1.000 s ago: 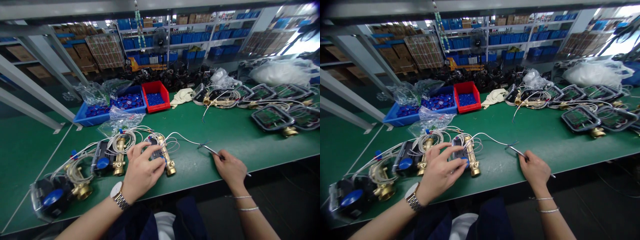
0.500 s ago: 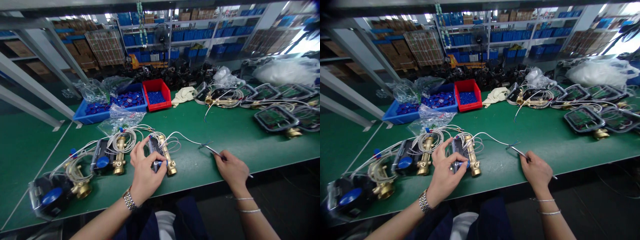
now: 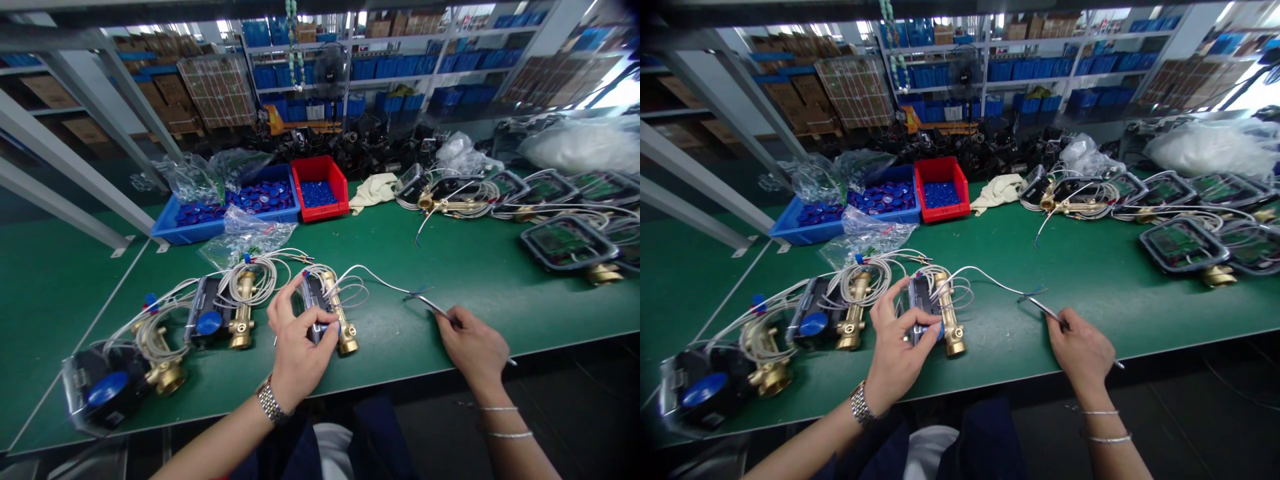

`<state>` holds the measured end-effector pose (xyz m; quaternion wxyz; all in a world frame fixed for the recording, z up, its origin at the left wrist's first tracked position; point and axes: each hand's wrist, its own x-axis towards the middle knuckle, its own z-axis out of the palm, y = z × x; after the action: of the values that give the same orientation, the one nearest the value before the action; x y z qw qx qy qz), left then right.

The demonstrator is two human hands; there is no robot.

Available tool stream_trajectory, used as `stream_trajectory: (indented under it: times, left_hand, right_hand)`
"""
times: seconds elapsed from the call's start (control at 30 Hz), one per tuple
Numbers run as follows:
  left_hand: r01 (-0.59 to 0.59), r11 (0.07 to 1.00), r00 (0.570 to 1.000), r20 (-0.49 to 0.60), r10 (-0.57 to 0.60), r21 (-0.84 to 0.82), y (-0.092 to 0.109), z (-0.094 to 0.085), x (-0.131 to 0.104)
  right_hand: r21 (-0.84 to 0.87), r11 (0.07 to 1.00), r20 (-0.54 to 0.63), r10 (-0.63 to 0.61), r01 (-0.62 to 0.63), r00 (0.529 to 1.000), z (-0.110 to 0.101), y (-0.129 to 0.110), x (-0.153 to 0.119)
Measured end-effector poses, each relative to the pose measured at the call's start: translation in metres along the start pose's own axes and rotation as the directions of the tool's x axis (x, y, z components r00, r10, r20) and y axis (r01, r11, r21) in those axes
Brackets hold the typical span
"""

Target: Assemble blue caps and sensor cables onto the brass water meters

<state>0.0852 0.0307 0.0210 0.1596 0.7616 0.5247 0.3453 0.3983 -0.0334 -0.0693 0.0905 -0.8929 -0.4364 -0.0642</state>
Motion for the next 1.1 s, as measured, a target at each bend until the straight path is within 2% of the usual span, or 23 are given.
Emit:
stream_trajectory:
  times: [0.17,0.4,0.9,1.0,1.1]
  left_hand:
    - [-0.004,1.0,1.0,-0.004,0.004,-0.017,0.004,0.001,0.001]
    - [-0.018,0.999,1.0,0.009,0.018,-0.038,-0.003,-0.001,-0.001]
    - [0.062,0.992,0.998,-0.003,-0.062,-0.111,-0.003,0.01,-0.01]
    - [0.082,0.984,0.996,0.039,-0.076,-0.157,0.0,0.012,-0.01]
    - [0.1,0.984,0.994,0.058,-0.092,-0.15,0.002,0.012,-0.009]
  right_hand:
    - [-0.002,1.0,0.003,-0.011,0.011,1.0,0.0,0.0,0.0]
    - [0.016,1.0,-0.02,-0.012,0.012,1.0,0.001,0.001,0.001]
    - [0.02,0.999,-0.067,-0.046,0.048,0.997,0.002,0.002,-0.001]
    - [0.074,0.992,-0.098,-0.096,0.104,0.991,0.003,0.005,0.0]
    - [0.229,0.945,-0.106,-0.213,0.232,0.971,-0.006,0.004,0.0]
